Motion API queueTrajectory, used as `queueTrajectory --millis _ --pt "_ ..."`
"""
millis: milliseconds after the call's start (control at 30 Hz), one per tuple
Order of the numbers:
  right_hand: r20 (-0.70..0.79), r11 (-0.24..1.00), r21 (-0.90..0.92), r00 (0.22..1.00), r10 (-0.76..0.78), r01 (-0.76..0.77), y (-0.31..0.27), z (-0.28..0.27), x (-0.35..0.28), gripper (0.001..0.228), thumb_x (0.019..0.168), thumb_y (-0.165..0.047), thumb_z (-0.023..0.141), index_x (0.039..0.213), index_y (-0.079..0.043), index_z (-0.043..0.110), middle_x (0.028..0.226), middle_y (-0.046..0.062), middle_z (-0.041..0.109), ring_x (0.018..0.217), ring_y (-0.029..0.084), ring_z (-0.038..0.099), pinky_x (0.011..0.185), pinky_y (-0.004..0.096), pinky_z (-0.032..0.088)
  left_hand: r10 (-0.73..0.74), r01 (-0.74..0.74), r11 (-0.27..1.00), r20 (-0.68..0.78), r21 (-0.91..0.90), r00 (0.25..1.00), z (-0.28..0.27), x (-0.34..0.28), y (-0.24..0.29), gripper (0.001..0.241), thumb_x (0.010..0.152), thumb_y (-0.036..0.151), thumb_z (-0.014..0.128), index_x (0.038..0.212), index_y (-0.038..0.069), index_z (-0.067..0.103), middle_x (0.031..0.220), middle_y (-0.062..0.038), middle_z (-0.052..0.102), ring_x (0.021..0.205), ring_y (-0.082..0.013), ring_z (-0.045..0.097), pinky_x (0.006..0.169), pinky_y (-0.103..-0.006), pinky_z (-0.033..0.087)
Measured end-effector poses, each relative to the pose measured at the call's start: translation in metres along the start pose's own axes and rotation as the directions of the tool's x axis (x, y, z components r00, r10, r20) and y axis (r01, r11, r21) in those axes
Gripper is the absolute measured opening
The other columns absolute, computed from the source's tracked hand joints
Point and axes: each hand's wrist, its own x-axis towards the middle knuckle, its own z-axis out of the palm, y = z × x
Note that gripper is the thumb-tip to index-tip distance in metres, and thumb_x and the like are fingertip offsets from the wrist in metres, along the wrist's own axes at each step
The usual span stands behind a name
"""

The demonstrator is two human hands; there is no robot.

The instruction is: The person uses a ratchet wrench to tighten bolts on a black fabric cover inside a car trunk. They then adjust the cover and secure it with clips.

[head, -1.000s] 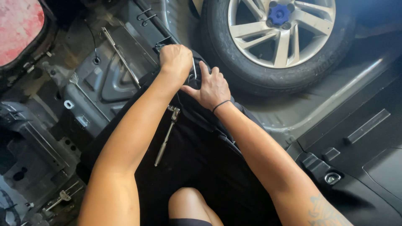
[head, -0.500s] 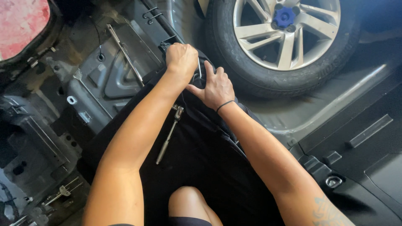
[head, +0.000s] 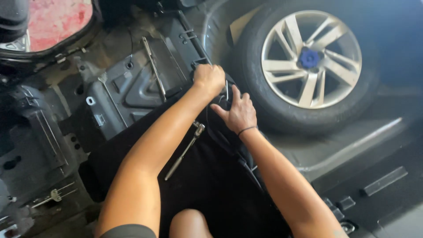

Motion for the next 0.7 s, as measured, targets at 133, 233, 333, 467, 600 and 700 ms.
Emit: queueTrajectory --millis 133,233,333,467,600,700 --pt "0.033 1.0 -0.001 0.999 0.008 -0.008 0.002 0.002 -0.001 0.105 0.076 -0.086 0.064 0.153 -0.019 0.038 0.117 0.018 0.055 0.107 0.045 0.066 0.087 0.054 0.059 -0.066 0.062 0.997 0.086 0.046 0.994 0.021 0.002 0.011 0.023 0.085 0.023 0.052 0.085 0.017 0.075 0.079 -0.003 0.077 0.08 -0.028 0.077 0.058 -0.05 0.056" --pt "0.022 1.0 -0.003 1.0 0.015 -0.015 0.0 0.0 0.004 0.104 0.076 -0.086 0.063 0.153 -0.019 0.039 0.116 0.017 0.055 0.106 0.044 0.066 0.086 0.053 0.059 0.017 -0.028 0.993 0.101 0.113 0.995 -0.013 0.0 0.005 0.025 0.088 0.022 0.05 0.091 0.018 0.074 0.084 -0.004 0.078 0.085 -0.0273 0.076 0.065 -0.0511 0.056" --pt "0.032 1.0 0.003 0.999 0.029 -0.029 -0.001 -0.003 0.0 0.102 0.078 -0.085 0.063 0.153 -0.02 0.038 0.118 0.018 0.055 0.109 0.044 0.066 0.09 0.053 0.058 0.042 -0.049 0.998 0.163 0.038 0.986 -0.021 -0.007 0.001 0.027 0.086 0.02 0.051 0.08 0.016 0.077 0.076 -0.007 0.077 0.08 -0.0293 0.078 0.062 -0.0478 0.057" --pt "0.071 0.998 0.019 0.996 0.057 -0.058 -0.004 -0.008 0.001 0.104 0.077 -0.086 0.062 0.153 -0.021 0.037 0.122 0.017 0.054 0.112 0.043 0.065 0.092 0.053 0.057 -0.023 0.024 1.0 0.13 -0.007 0.991 -0.01 -0.012 0.0 0.028 0.088 0.022 0.05 0.085 0.013 0.077 0.077 -0.008 0.076 0.079 -0.031 0.076 0.061 -0.0497 0.058" --pt "0.057 0.998 0.007 0.997 0.059 -0.06 -0.003 -0.004 0.001 0.104 0.076 -0.086 0.064 0.153 -0.021 0.038 0.121 0.018 0.055 0.111 0.043 0.065 0.091 0.053 0.058 0.047 -0.039 0.986 -0.045 0.161 0.998 0.038 -0.004 0.008 0.024 0.088 0.018 0.049 0.089 0.01 0.071 0.073 -0.009 0.071 0.072 -0.0327 0.071 0.054 -0.0517 0.053" --pt "0.043 0.999 0.001 0.998 0.041 -0.041 0.003 0.003 0.002 0.107 0.076 -0.087 0.062 0.156 -0.021 0.037 0.128 0.019 0.054 0.11 0.043 0.066 0.088 0.052 0.058 0.054 -0.054 0.999 -0.022 -0.005 0.998 0.003 -0.016 0.004 0.024 0.087 0.017 0.054 0.078 0.012 0.075 0.069 -0.012 0.074 0.07 -0.0322 0.075 0.056 -0.0483 0.057"
